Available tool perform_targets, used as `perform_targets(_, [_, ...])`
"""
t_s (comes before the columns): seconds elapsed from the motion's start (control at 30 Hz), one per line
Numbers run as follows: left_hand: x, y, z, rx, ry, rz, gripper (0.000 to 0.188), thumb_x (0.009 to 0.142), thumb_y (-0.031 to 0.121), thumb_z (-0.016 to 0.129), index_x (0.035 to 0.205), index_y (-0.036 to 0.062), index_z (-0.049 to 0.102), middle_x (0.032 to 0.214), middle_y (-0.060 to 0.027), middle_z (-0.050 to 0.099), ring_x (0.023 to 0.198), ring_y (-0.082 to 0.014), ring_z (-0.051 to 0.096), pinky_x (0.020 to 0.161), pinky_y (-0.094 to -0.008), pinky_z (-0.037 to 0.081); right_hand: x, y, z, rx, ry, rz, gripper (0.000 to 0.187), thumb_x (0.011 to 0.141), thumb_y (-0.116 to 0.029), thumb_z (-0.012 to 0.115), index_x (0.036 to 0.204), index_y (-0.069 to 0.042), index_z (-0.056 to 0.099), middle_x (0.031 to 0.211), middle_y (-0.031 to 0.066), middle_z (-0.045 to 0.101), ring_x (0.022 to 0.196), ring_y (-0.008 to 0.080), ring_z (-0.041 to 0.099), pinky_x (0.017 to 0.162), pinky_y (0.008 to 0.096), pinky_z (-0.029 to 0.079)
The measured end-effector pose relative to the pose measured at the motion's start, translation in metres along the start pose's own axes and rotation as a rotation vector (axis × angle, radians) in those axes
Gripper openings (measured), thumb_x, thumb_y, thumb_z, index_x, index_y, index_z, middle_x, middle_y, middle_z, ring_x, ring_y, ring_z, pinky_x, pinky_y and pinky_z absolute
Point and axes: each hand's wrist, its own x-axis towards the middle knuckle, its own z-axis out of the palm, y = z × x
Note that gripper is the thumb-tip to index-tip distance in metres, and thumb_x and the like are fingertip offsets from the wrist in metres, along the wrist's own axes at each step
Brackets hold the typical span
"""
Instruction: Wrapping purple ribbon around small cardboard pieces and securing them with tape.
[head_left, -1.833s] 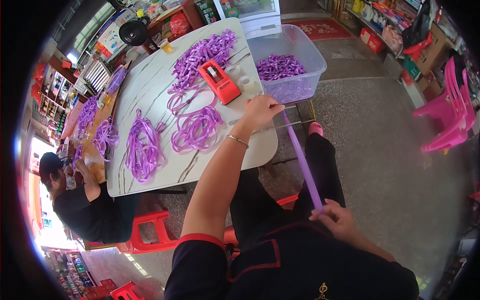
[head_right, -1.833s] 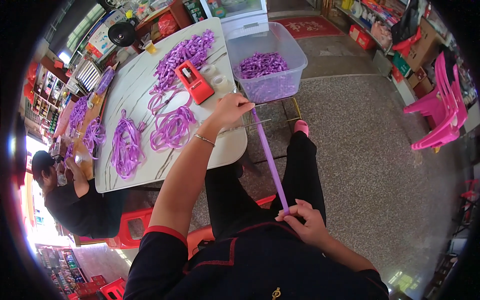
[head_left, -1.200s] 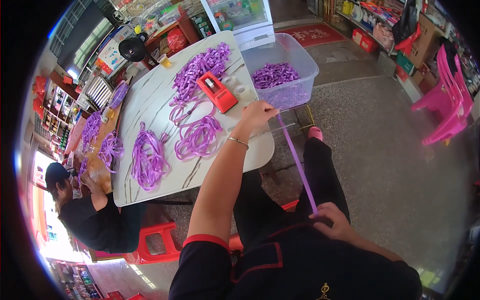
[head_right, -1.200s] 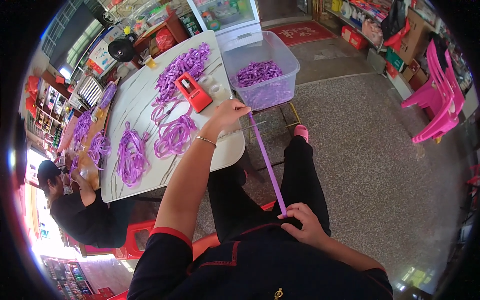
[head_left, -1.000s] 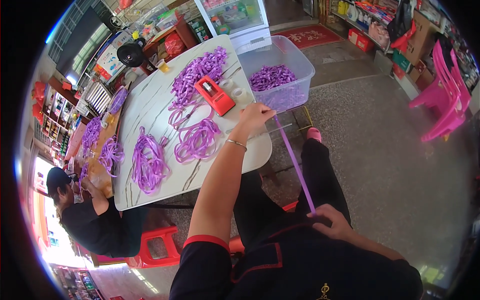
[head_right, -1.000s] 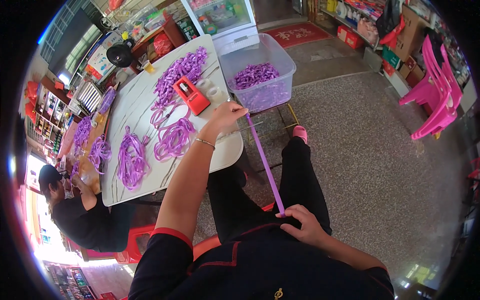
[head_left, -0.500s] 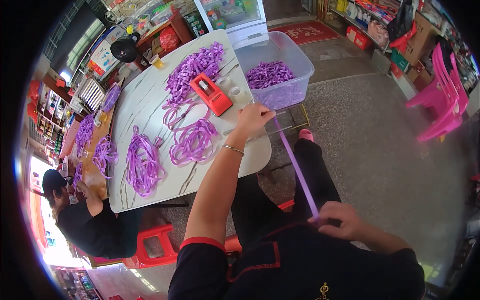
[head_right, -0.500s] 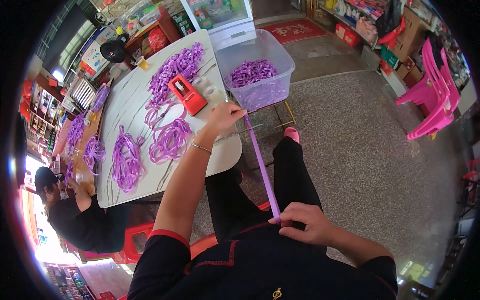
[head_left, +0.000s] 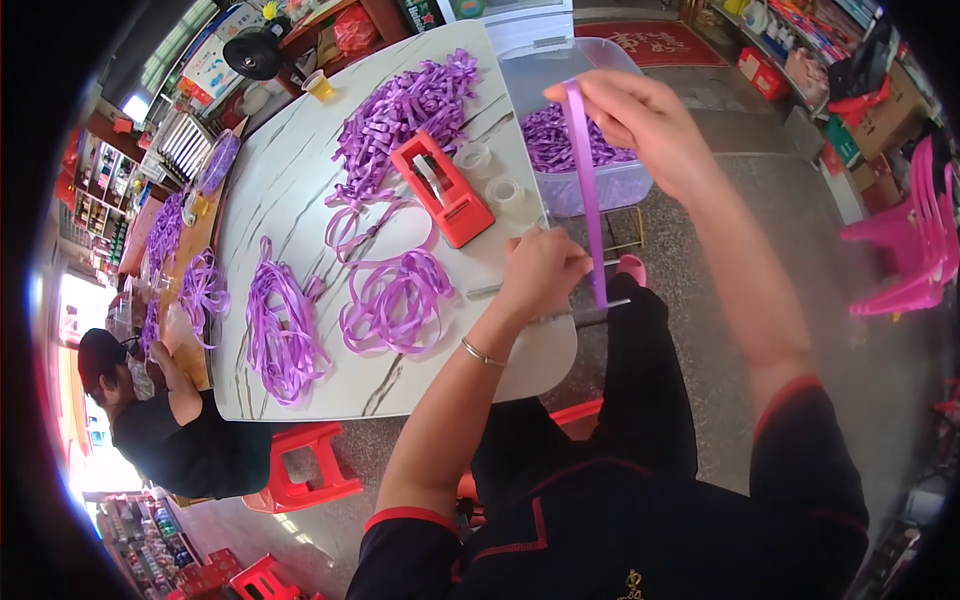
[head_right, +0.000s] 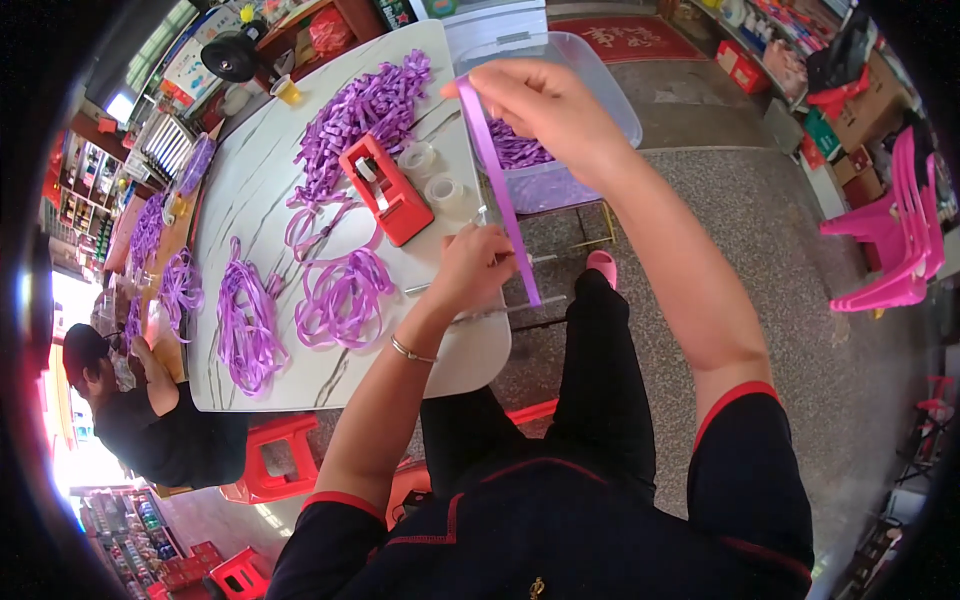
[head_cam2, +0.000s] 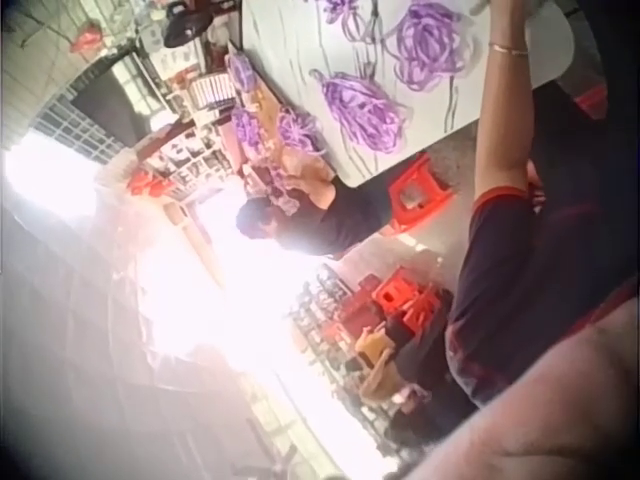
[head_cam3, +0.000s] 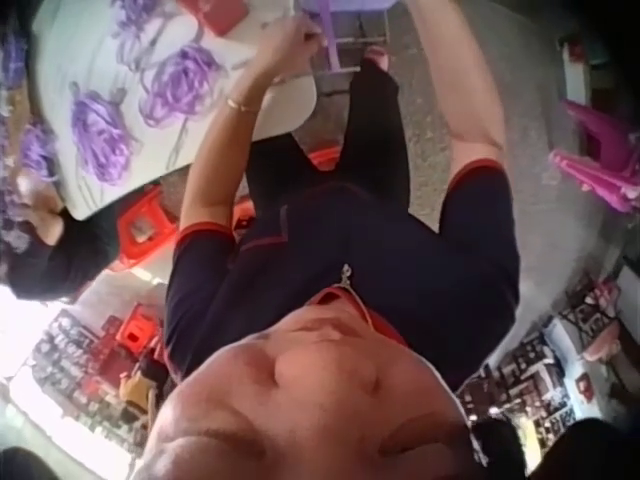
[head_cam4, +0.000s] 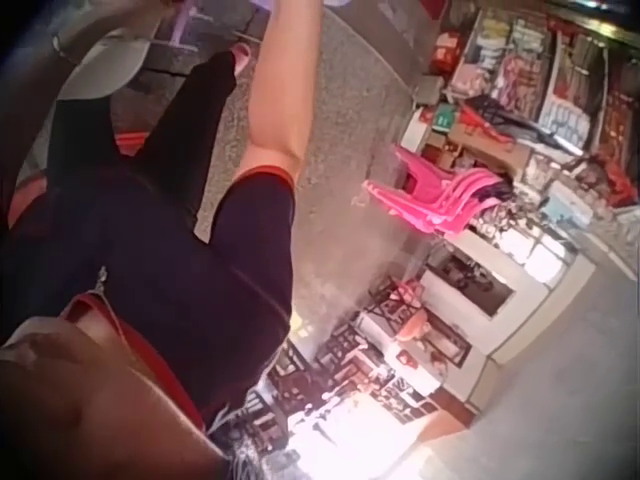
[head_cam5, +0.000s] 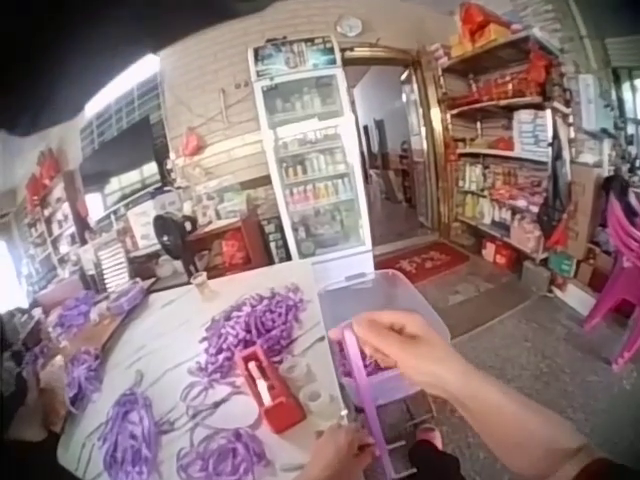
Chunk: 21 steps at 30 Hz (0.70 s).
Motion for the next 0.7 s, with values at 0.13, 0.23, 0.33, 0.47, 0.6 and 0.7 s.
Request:
perform_targets(0.13, [0.002,-0.001,0.004,-0.106,0.032,-0.016,0.012,0.076,0.017,0.056,0.075,0.0059,0.058,0.077,-0.0055,0.054,0.083,-0.0243,0.051,0.072,-0.0378,0.035,0.041,0.085,-0.017,0.06,0.01,0.131,0.031,0.092,-0.025,0.044,0.104,-0.002,0.061,0.06,-0.01,0.031,0.051,0.0009,0.024,0.046,0.0181,0.018])
perform_targets(0.23, [0.003,-0.001,0.002,-0.127,0.05,-0.056,0.013,0.079,0.017,0.053,0.075,0.0045,0.055,0.077,-0.0068,0.053,0.083,-0.0248,0.051,0.072,-0.0379,0.035,0.048,0.139,-0.02,0.049,-0.004,0.241,0.031,0.092,-0.028,0.045,0.103,-0.005,0.062,0.06,-0.0101,0.031,0.051,0.0003,0.024,0.045,0.0181,0.019])
perform_targets(0.33, [0.004,-0.001,0.003,-0.146,0.057,-0.092,0.015,0.08,0.017,0.052,0.073,0.0043,0.053,0.077,-0.0075,0.052,0.083,-0.0252,0.051,0.072,-0.038,0.034,0.037,0.185,-0.017,0.123,0.058,0.333,0.028,0.09,-0.028,0.048,0.098,-0.007,0.065,0.06,-0.0093,0.035,0.05,0.0011,0.029,0.044,0.0184,0.021])
perform_targets(0.47, [0.005,0.002,0.003,-0.181,0.075,-0.083,0.016,0.08,0.019,0.053,0.074,0.0045,0.054,0.074,-0.0064,0.051,0.081,-0.0237,0.051,0.072,-0.0365,0.033,-0.001,0.262,-0.018,0.02,0.203,0.552,0.029,0.086,-0.033,0.052,0.089,-0.007,0.065,0.059,-0.0055,0.043,0.051,0.0043,0.037,0.042,0.0204,0.025])
perform_targets(0.6, [0.008,0.007,0.002,-0.213,0.045,-0.071,0.015,0.079,0.021,0.056,0.076,0.0061,0.058,0.072,-0.0043,0.051,0.08,-0.0215,0.05,0.071,-0.0352,0.032,-0.101,0.318,-0.014,-0.071,0.226,0.525,0.028,0.084,-0.031,0.054,0.084,-0.004,0.063,0.065,-0.0007,0.052,0.056,0.0092,0.048,0.048,0.0251,0.037])
perform_targets(0.7, [0.0,0.001,-0.003,-0.131,0.002,-0.063,0.014,0.077,0.023,0.06,0.078,0.0098,0.065,0.071,-0.0022,0.052,0.079,-0.0201,0.05,0.071,-0.0353,0.032,-0.184,0.28,0.037,0.06,0.329,0.484,0.029,0.085,-0.03,0.054,0.086,-0.002,0.063,0.065,0.0015,0.054,0.058,0.0101,0.05,0.054,0.0252,0.04])
